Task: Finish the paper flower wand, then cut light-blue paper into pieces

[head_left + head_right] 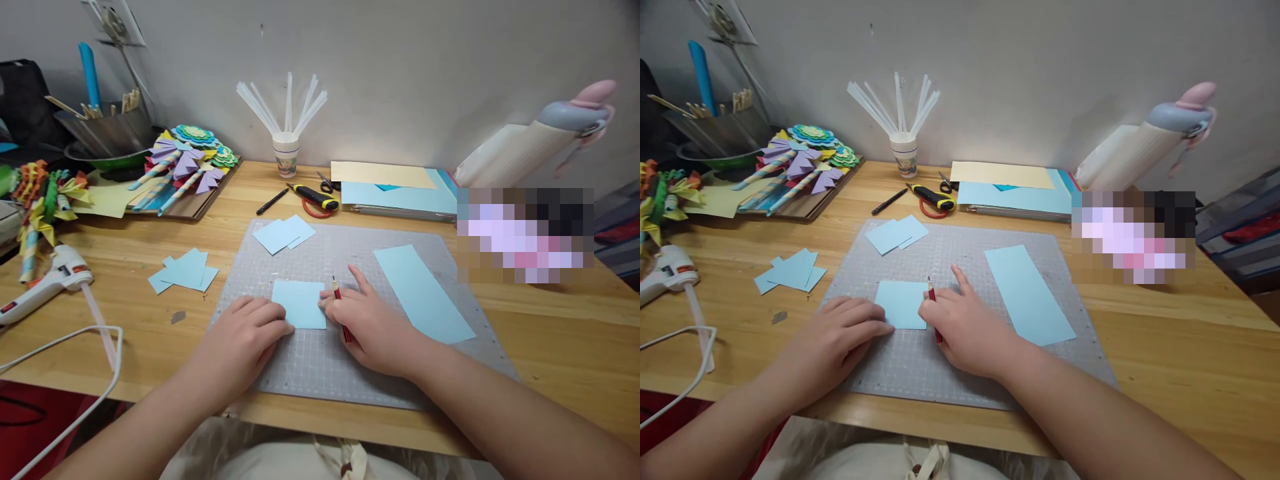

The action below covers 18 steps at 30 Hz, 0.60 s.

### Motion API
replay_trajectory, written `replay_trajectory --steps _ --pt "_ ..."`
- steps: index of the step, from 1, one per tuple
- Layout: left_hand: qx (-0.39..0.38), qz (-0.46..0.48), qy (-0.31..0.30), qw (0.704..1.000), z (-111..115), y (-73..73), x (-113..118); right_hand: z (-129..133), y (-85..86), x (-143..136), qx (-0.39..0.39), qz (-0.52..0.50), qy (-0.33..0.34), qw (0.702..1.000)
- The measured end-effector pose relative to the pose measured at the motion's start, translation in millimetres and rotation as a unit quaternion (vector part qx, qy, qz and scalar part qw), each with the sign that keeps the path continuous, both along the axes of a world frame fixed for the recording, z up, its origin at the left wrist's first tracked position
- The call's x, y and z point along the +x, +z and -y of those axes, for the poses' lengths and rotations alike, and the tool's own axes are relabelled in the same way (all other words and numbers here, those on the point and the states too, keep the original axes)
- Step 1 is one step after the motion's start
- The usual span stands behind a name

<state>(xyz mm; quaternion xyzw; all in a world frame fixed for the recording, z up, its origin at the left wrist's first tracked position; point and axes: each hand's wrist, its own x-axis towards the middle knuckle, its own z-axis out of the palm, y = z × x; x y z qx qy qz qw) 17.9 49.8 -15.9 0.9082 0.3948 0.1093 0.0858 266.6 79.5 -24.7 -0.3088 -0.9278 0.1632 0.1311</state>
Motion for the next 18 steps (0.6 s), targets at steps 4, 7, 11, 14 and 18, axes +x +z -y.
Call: replay_trajectory --steps 4,7,11,14,18 --pt "0.061 0.036 -0.005 0.997 10.0 -9.3 -7.7 7.2 3.9 -3.7 0.016 -0.016 0.061 0.998" --pt "0.083 0.063 0.011 0.994 17.0 -17.9 -12.2 8.5 6.1 -11.8 0.021 0.009 0.106 0.994" --pt "0.081 0.081 0.030 0.993 19.3 -23.8 -13.4 3.8 6.2 -23.8 0.040 0.037 0.129 0.990" --pt "0.085 0.091 0.034 0.992 18.0 -23.1 -12.3 -0.6 4.0 -30.0 0.068 0.040 0.145 0.986" --pt "0.092 0.102 0.036 0.990 16.9 -20.8 -11.1 -3.0 0.3 -33.8 0.131 0.033 0.181 0.974"
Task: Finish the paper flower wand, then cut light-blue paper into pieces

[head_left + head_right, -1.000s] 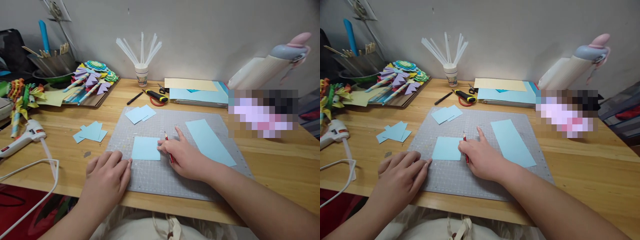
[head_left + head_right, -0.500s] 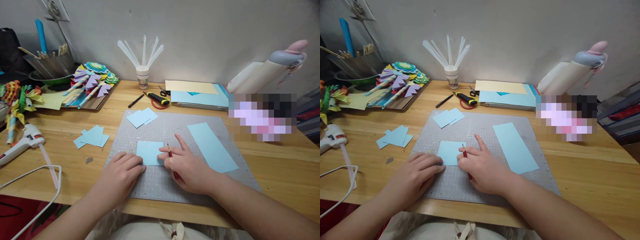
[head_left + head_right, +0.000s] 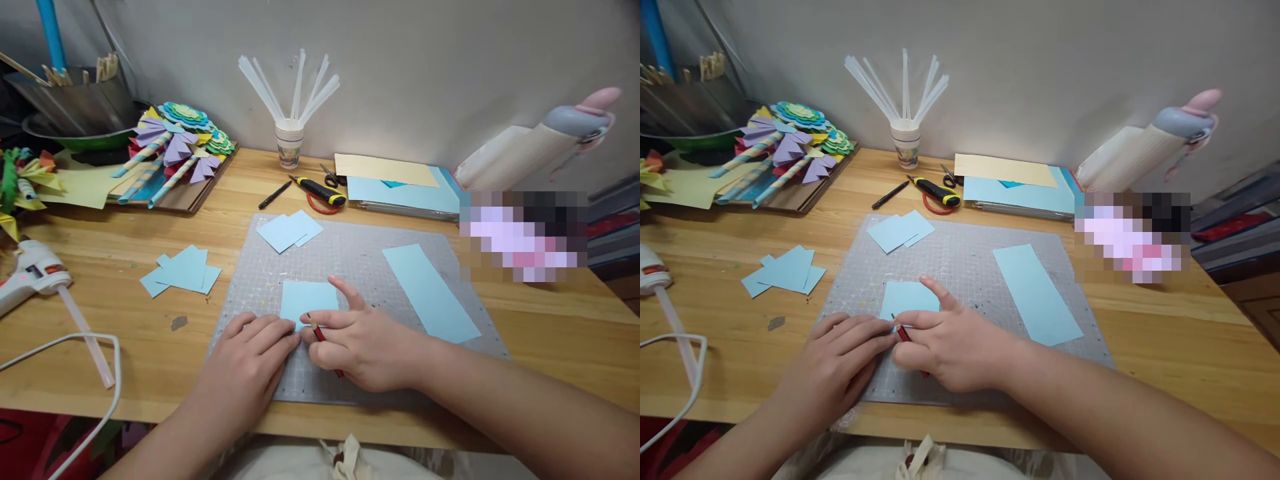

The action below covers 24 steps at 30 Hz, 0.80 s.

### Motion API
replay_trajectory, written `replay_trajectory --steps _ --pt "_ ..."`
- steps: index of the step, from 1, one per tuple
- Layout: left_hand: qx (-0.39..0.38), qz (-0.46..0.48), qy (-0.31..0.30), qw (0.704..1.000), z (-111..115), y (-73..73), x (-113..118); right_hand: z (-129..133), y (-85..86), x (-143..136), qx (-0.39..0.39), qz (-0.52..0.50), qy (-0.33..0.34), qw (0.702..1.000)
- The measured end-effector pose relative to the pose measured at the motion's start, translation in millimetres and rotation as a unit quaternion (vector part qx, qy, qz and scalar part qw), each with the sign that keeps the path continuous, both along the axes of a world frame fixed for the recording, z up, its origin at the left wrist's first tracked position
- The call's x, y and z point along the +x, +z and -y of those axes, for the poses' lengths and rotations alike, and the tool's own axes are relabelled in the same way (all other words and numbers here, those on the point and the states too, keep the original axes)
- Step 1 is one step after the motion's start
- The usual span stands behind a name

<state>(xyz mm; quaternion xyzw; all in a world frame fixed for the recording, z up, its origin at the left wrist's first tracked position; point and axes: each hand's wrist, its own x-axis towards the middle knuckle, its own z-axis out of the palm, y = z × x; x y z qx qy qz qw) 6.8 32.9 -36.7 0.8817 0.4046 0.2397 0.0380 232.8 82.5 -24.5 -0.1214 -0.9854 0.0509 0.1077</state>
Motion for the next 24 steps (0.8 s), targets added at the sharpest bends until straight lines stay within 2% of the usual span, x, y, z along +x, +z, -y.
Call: replay_trajectory --steps 3,10,18,24 --pt "-0.018 -0.008 0.007 1.000 0.1 0.2 -0.4 0.7 0.0 0.9 0.008 0.002 0.009 1.000" --pt "-0.040 -0.017 0.008 0.999 1.0 -0.2 -2.4 6.1 2.3 19.0 -0.049 0.014 -0.039 0.998" --pt "-0.068 -0.099 -0.056 0.991 -6.9 16.2 -4.6 15.2 7.5 45.0 -0.100 0.013 -0.085 0.991" --pt "-0.098 -0.193 -0.108 0.970 -19.6 24.1 1.5 20.7 8.4 49.1 -0.119 0.004 -0.114 0.986"
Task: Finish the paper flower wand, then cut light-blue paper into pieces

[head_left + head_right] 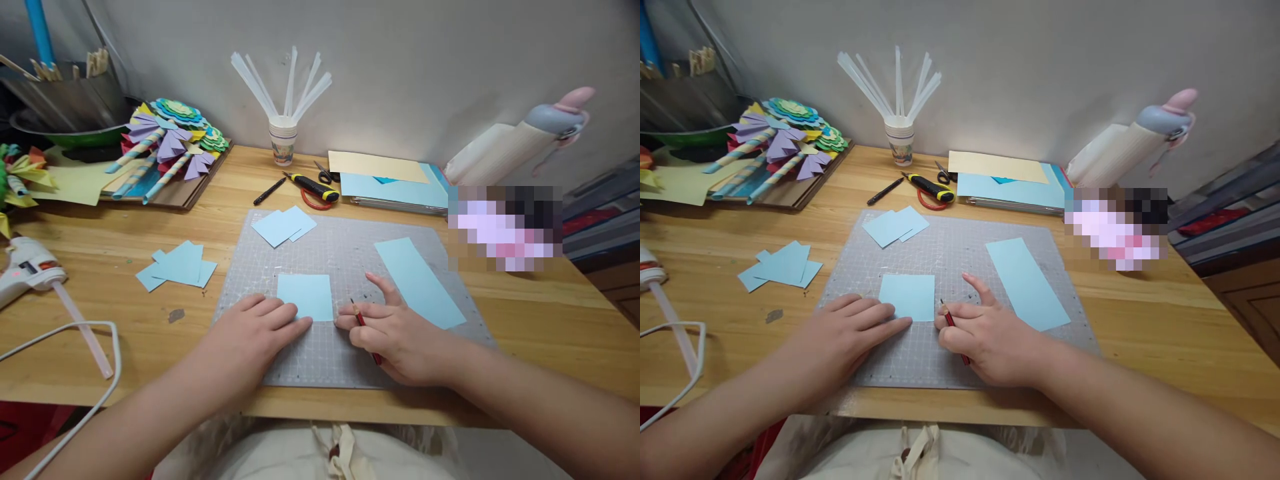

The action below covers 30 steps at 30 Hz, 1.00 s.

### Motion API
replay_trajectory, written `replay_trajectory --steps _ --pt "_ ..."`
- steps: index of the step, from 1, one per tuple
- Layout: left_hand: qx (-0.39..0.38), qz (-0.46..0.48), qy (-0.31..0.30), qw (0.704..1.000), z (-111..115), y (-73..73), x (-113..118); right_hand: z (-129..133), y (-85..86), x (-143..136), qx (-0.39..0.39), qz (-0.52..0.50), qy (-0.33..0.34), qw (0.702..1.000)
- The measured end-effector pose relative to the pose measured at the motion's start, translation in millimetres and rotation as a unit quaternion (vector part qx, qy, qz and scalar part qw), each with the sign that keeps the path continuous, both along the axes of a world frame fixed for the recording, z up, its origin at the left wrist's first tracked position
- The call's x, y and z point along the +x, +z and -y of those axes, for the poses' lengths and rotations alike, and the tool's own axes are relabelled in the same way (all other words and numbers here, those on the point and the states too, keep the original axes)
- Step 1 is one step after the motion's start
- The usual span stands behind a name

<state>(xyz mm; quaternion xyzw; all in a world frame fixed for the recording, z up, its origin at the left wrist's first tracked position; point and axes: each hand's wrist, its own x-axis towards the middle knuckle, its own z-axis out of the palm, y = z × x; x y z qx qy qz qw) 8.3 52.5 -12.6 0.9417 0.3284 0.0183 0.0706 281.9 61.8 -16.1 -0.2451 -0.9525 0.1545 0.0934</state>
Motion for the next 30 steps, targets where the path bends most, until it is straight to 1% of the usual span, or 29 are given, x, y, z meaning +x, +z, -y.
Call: replay_trajectory --steps 5,8,13,15,19,26,30 --pt "0.036 -0.046 -0.032 0.998 -10.4 5.3 -0.8 5.0 -2.1 -2.5 -0.001 -0.006 -0.021 1.000" --pt "0.062 -0.056 -0.045 0.995 -14.3 7.7 -9.1 7.6 -3.1 -2.5 0.000 -0.008 -0.029 1.000" --pt "0.091 -0.059 -0.044 0.993 -14.9 10.1 -22.0 9.3 -2.1 -3.5 -0.006 -0.008 -0.039 0.999" --pt "0.094 -0.065 -0.042 0.993 -14.0 10.4 -24.3 9.7 -0.9 -5.9 -0.011 -0.013 -0.053 0.998" --pt "0.094 -0.074 -0.039 0.992 -12.9 8.9 -25.5 11.7 -1.2 -13.1 -0.007 -0.053 -0.085 0.995" --pt "0.077 -0.046 -0.027 0.996 -12.9 9.2 -30.0 13.4 -9.6 -21.3 -0.027 -0.047 -0.092 0.994" --pt "0.082 -0.039 -0.025 0.996 -11.1 10.9 -39.6 11.0 -7.2 -23.6 -0.022 -0.046 -0.091 0.995"
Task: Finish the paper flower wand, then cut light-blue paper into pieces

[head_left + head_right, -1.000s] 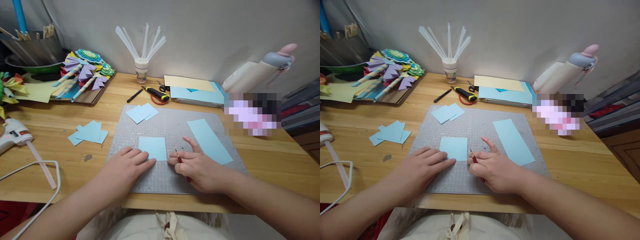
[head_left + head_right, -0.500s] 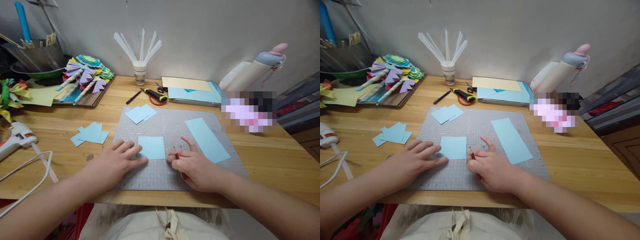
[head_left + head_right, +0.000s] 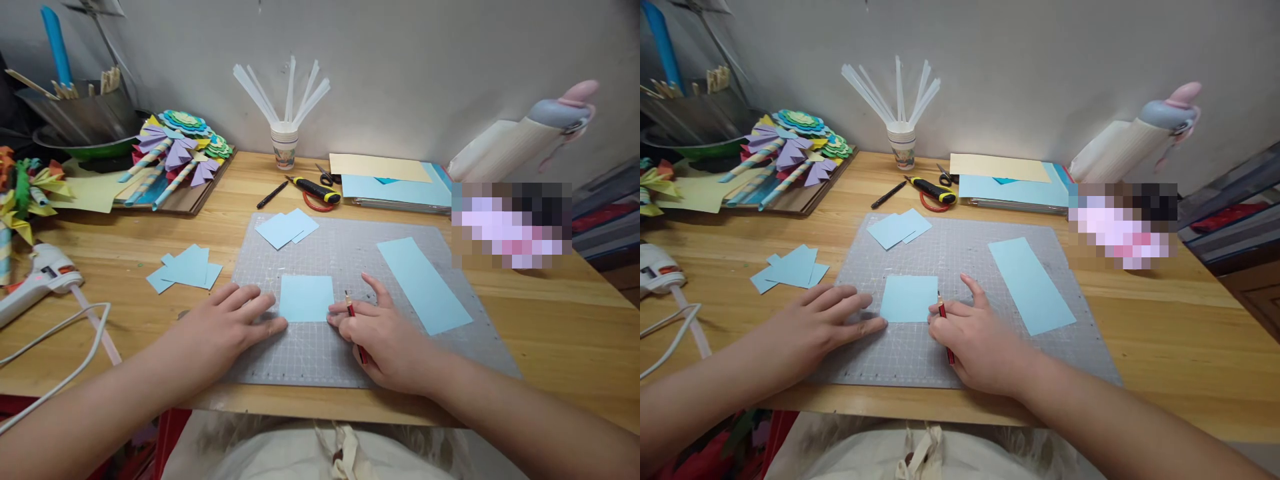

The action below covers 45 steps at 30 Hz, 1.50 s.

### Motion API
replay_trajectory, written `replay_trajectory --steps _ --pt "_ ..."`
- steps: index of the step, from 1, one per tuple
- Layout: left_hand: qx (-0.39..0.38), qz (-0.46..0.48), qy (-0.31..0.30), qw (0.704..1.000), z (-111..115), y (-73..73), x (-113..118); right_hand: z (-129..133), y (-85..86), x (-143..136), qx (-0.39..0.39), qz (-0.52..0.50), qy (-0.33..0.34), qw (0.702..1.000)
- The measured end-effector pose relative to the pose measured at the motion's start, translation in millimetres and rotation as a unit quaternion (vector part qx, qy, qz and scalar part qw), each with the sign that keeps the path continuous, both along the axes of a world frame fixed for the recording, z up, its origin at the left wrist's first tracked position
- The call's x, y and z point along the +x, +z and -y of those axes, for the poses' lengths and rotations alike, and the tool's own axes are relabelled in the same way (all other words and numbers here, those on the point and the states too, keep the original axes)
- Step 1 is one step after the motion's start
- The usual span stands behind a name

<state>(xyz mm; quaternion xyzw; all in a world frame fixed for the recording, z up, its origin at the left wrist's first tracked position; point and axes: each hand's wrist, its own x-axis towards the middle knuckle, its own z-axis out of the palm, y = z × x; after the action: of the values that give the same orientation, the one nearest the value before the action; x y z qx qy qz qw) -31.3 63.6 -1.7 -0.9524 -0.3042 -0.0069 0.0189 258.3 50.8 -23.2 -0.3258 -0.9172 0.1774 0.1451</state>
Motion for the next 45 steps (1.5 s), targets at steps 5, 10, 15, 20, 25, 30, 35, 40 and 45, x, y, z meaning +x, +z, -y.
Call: replay_trajectory --steps 5,10,15,20,25,30,35,40,45 --pt "0.001 -0.005 0.009 1.000 3.8 2.9 -16.7 -1.7 9.3 -7.4 0.012 0.031 -0.006 0.999" --pt "-0.040 0.019 0.057 0.997 13.9 8.4 -5.2 1.3 7.9 -12.5 0.022 0.006 -0.034 0.999" --pt "-0.188 0.160 0.168 0.954 19.0 -6.6 40.5 1.6 -1.0 -10.0 0.034 -0.039 -0.049 0.997" --pt "-0.208 0.181 0.234 0.932 13.3 -18.2 62.1 1.1 -2.5 -7.7 0.034 -0.057 -0.052 0.996" --pt "-0.184 0.131 0.242 0.943 11.4 -10.7 69.1 1.1 -0.4 -7.1 0.021 -0.062 -0.056 0.996" --pt "-0.143 0.056 0.200 0.968 12.7 -11.2 76.4 1.5 -0.7 -5.4 0.017 -0.061 -0.052 0.997" --pt "-0.188 0.144 0.205 0.950 23.4 -12.4 59.3 2.7 0.1 -2.7 0.009 -0.053 -0.052 0.997" --pt "-0.203 0.142 0.408 0.879 36.5 14.6 12.7 2.9 2.1 -1.0 -0.004 -0.045 -0.049 0.998" --pt "-0.018 0.092 0.605 0.790 40.6 30.3 -31.2 2.1 1.1 0.7 -0.017 -0.043 -0.041 0.998"
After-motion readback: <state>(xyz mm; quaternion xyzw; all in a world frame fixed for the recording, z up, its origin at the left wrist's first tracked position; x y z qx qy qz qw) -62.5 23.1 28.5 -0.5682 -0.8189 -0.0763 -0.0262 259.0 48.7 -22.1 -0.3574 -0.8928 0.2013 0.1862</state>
